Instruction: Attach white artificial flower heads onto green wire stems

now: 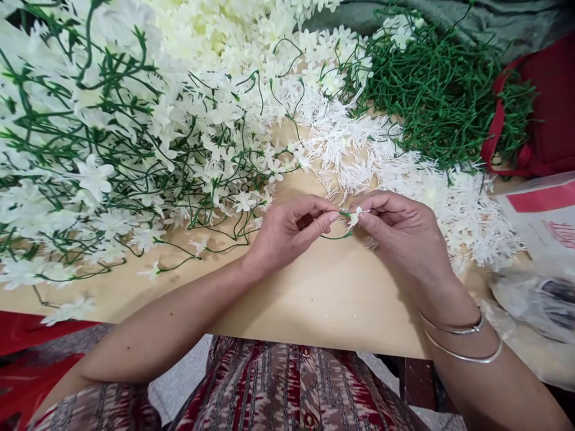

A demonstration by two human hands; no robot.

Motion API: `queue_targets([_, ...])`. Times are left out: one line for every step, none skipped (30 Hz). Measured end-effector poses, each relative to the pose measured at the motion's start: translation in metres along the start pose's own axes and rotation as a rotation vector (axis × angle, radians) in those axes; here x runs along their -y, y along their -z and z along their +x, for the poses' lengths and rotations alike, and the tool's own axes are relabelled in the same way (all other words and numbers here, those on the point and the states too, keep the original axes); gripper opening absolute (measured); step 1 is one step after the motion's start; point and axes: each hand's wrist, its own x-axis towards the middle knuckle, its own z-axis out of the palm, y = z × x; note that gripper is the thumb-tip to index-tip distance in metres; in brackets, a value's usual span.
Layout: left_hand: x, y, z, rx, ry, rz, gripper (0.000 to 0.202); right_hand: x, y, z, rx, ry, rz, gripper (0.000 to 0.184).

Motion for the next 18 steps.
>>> queue_targets([-0.0002, -0.0001, -0.0001, 0.002, 0.006, -0.006, 0.022, 0.0011, -0.0010, 0.0001, 0.001, 0.003, 0.005, 0.016])
queue_targets([-0.0003, -0.0002, -0.0003, 0.004, 0.011, -0.012, 0.023, 0.0021, -0.0016, 0.0003, -0.001, 0.000, 0.006, 0.017])
queue_targets([-0.0003, -0.0003, -0.0004, 0.005, 0.013, -0.017, 0.024, 0.0030, -0.0017, 0.0006, -0.006, -0.009, 0.009, 0.018])
queue_targets([-0.0001, -0.0003, -0.0006, 0.004, 0.012, -0.019, 0.024, 0.0038, -0.0015, 0.0009, -0.013, -0.022, 0.013, 0.019])
queue_targets([0.0002, -0.0003, -0.0007, -0.001, 0.012, -0.020, 0.025, 0.0044, -0.0011, 0.0013, -0.019, -0.034, 0.020, 0.020])
queue_targets([0.0005, -0.0003, -0.0008, -0.006, 0.012, -0.020, 0.026, 0.0049, -0.0006, 0.0016, -0.019, -0.043, 0.027, 0.021])
queue_targets([0.0007, -0.0002, -0.0009, -0.012, 0.013, -0.018, 0.026, 0.0052, -0.0001, 0.0018, -0.017, -0.047, 0.034, 0.022])
queue_targets([0.0008, -0.0002, -0.0010, -0.013, 0.015, -0.014, 0.027, 0.0055, 0.0002, 0.0020, -0.010, -0.049, 0.035, 0.022])
queue_targets([0.0008, -0.0001, -0.0010, -0.012, 0.015, -0.012, 0.028, 0.0055, 0.0003, 0.0021, -0.003, -0.049, 0.031, 0.023])
queue_targets([0.0006, 0.0000, -0.0010, -0.005, 0.015, -0.011, 0.030, 0.0055, 0.0002, 0.0021, 0.005, -0.049, 0.022, 0.024])
queue_targets([0.0003, 0.0000, -0.0010, 0.003, 0.011, -0.010, 0.032, 0.0054, 0.0000, 0.0021, 0.011, -0.048, 0.011, 0.025])
queue_targets([0.0000, 0.0000, -0.0009, 0.009, 0.005, -0.010, 0.033, 0.0051, -0.0002, 0.0019, 0.016, -0.044, -0.001, 0.026])
queue_targets([-0.0003, 0.0000, -0.0007, 0.013, 0.000, -0.010, 0.033, 0.0047, -0.0005, 0.0017, 0.019, -0.037, -0.013, 0.027])
queue_targets([-0.0005, -0.0001, -0.0005, 0.012, -0.007, -0.013, 0.032, 0.0043, -0.0006, 0.0014, 0.025, -0.030, -0.025, 0.028])
queue_targets([-0.0006, -0.0002, -0.0003, 0.012, -0.012, -0.015, 0.029, 0.0037, -0.0007, 0.0011, 0.030, -0.021, -0.034, 0.028])
queue_targets([-0.0004, -0.0002, -0.0001, 0.013, -0.016, -0.015, 0.026, 0.0032, -0.0008, 0.0007, 0.033, -0.013, -0.039, 0.027])
queue_targets([-0.0001, -0.0003, 0.0000, 0.011, -0.021, -0.015, 0.024, 0.0027, -0.0010, 0.0003, 0.033, -0.011, -0.041, 0.026])
queue_targets([0.0003, -0.0004, 0.0001, 0.015, -0.025, -0.011, 0.023, 0.0023, -0.0012, -0.0001, 0.030, -0.014, -0.040, 0.025])
